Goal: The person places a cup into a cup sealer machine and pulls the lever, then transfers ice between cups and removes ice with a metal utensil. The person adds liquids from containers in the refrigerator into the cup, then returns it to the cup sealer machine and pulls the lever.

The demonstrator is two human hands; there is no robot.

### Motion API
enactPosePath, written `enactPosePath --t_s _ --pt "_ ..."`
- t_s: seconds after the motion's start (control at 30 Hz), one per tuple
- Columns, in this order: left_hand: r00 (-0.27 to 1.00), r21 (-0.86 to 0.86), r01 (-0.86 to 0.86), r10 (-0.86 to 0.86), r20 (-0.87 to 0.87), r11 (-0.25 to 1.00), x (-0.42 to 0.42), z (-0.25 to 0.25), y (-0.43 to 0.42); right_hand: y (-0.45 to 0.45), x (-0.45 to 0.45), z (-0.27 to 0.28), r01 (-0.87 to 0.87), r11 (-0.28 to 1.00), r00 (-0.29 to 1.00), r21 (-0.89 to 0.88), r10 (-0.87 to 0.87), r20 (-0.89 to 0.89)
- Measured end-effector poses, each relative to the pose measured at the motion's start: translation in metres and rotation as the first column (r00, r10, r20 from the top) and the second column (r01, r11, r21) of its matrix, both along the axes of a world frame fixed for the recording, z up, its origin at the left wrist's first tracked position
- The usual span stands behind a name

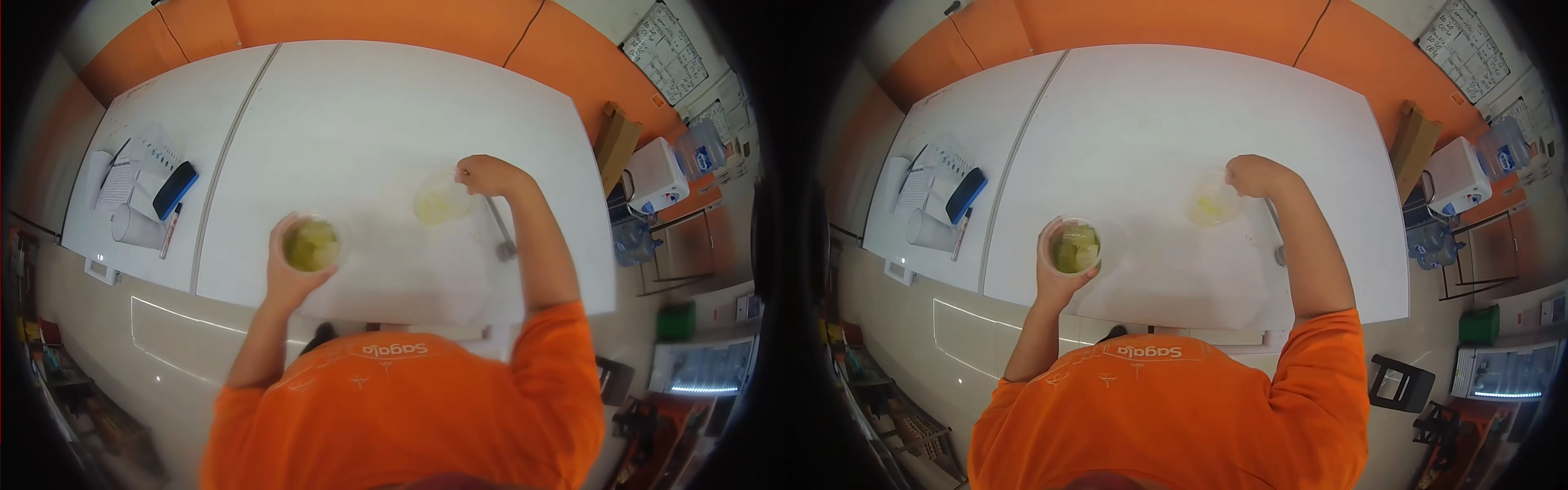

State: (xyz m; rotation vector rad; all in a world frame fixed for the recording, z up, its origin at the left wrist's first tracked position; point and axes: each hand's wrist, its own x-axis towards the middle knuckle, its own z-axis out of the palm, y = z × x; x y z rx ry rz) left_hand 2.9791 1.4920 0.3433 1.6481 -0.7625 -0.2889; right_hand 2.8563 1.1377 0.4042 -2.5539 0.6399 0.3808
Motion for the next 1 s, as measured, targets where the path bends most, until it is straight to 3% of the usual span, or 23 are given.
enactPosePath --t_s 0.07,0.2,0.23,0.27,0.33,0.4,0.47,0.53,0.6,0.67,0.7,0.77,0.87,0.93,1.0 --pt "0.999 -0.034 0.042 -0.042 0.002 0.999 0.000 0.003 -0.003 0.013 0.014 0.006 -0.039 0.999 0.966 0.017 0.042 -0.255" --pt "0.971 -0.057 0.237 -0.235 0.050 0.970 -0.007 0.010 -0.007 0.028 -0.003 -0.016 0.014 0.999 0.979 0.047 -0.004 -0.206" --pt "0.948 -0.038 0.306 -0.301 0.103 0.951 -0.009 0.013 -0.012 0.046 -0.019 -0.006 0.187 0.979 0.982 -0.080 -0.187 0.013" --pt "0.913 -0.024 0.385 -0.376 0.157 0.923 -0.011 0.017 -0.019 0.064 -0.038 0.003 0.388 0.904 0.908 -0.178 -0.342 0.243" --pt "0.834 -0.017 0.514 -0.495 0.243 0.858 -0.025 0.027 -0.034 0.101 -0.081 0.015 0.460 0.884 0.696 0.082 -0.416 0.585" --pt "0.750 -0.186 0.661 -0.650 0.123 0.727 -0.053 0.023 -0.049 0.156 -0.129 0.050 0.254 0.907 0.675 0.335 -0.414 0.610" --pt "0.643 -0.217 0.761 -0.756 0.124 0.612 -0.097 0.029 -0.064 0.205 -0.170 0.078 0.088 0.991 0.686 0.096 -0.130 0.716" --pt "0.501 -0.240 0.854 -0.854 0.138 0.462 -0.152 0.043 -0.073 0.246 -0.215 0.094 0.262 0.965 0.737 -0.022 -0.185 0.650" --pt "0.235 -0.185 0.954 -0.971 -0.037 0.237 -0.217 0.061 -0.078 0.282 -0.267 0.112 0.427 0.890 0.772 -0.162 -0.265 0.578" --pt "0.120 -0.239 0.965 -0.992 0.026 0.110 -0.296 0.066 -0.069 0.317 -0.325 0.130 0.506 0.839 0.820 -0.200 -0.396 0.412" --pt "0.016 -0.298 0.955 -0.997 0.076 -0.007 -0.376 0.076 -0.054 0.355 -0.393 0.149 0.638 0.727 0.751 -0.255 -0.513 0.417" --pt "-0.175 -0.283 0.938 -0.978 0.116 -0.202 -0.456 0.098 -0.033 0.393 -0.468 0.168 0.759 0.614 0.651 -0.218 -0.715 0.254" --pt "-0.389 -0.184 0.881 -0.890 0.240 -0.435 -0.580 0.099 -0.014 0.459 -0.586 0.190 0.888 0.368 0.445 -0.277 -0.840 0.309" --pt "-0.531 -0.108 0.846 -0.845 -0.062 -0.523 -0.665 0.082 -0.005 0.498 -0.667 0.211 0.916 0.264 0.359 -0.302 -0.875 0.325" --pt "-0.654 -0.086 0.753 -0.727 -0.209 -0.652 -0.761 0.013 -0.015 0.531 -0.750 0.236 0.960 0.119 0.193 -0.252 -0.936 0.293"
